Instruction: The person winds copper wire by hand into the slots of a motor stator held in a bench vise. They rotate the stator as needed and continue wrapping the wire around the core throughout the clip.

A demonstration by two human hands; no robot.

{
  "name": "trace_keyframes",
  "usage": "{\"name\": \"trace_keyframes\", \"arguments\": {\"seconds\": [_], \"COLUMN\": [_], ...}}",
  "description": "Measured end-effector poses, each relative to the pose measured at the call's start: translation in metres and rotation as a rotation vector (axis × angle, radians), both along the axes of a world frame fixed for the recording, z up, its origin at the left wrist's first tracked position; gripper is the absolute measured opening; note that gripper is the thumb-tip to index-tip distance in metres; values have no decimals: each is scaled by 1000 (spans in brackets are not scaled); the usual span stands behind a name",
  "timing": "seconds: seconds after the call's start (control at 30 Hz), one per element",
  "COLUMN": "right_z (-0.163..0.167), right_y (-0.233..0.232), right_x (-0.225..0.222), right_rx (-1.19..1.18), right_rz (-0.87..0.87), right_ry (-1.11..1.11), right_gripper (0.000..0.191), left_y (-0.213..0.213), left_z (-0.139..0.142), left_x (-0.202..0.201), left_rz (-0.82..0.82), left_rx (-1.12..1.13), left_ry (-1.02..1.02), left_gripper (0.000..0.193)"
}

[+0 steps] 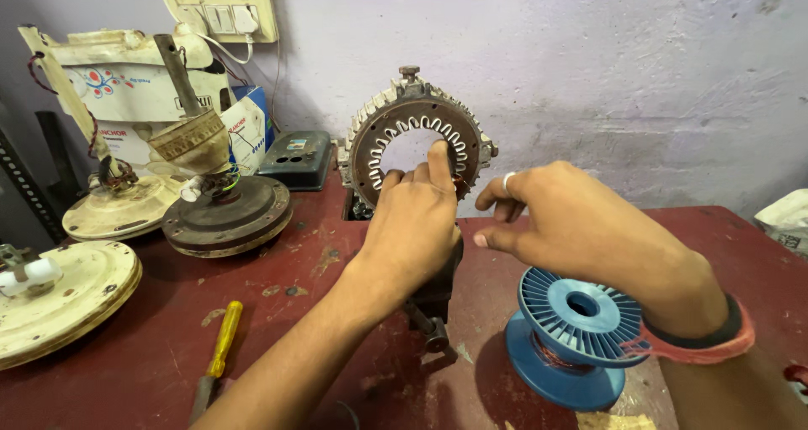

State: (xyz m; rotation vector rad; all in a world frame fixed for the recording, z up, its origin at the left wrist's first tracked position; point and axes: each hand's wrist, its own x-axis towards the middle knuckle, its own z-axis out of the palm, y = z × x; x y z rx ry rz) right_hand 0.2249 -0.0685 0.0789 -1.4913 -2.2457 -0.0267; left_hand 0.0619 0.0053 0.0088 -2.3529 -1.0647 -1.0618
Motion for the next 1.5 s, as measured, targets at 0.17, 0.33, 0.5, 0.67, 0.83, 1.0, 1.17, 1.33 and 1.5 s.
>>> {"name": "trace_keyframes", "arguments": {"seconds": [0.17,0.33,0.5,0.67,0.83,1.0,1.17,1.33,1.5], "right_z": [-11,-16,-15,-14,-13,-7,-4,16,30], "right_y": [12,17,14,11,1,-7,-11,-24,-31], "right_x": [-1,-10,-12,-3,9,18,27,30,33], "right_rx": [97,77,63,-2,-139,-273,-303,-302,-93], "right_rz": [-2,-98,-168,-107,-118,-179,-131,-324,-278], "right_ry": [89,172,149,3,-201,-190,-180,-434,-86], "right_gripper": [32,21,16,15,12,11,19,15,18], "left_y": [4,8,11,13,11,7,4,4,4], "left_z": [-5,-6,-6,-5,-7,-8,-7,-6,-5], "left_x": [0,0,3,5,3,-7,-10,-14,-15], "left_rz": [34,40,74,105,92,-1,-37,-84,-64], "left_rx": [-47,34,-26,-34,47,88,87,75,48], "left_ry": [60,59,61,67,84,91,84,88,147], "left_gripper": [84,79,78,71,61,49,49,45,39]}}
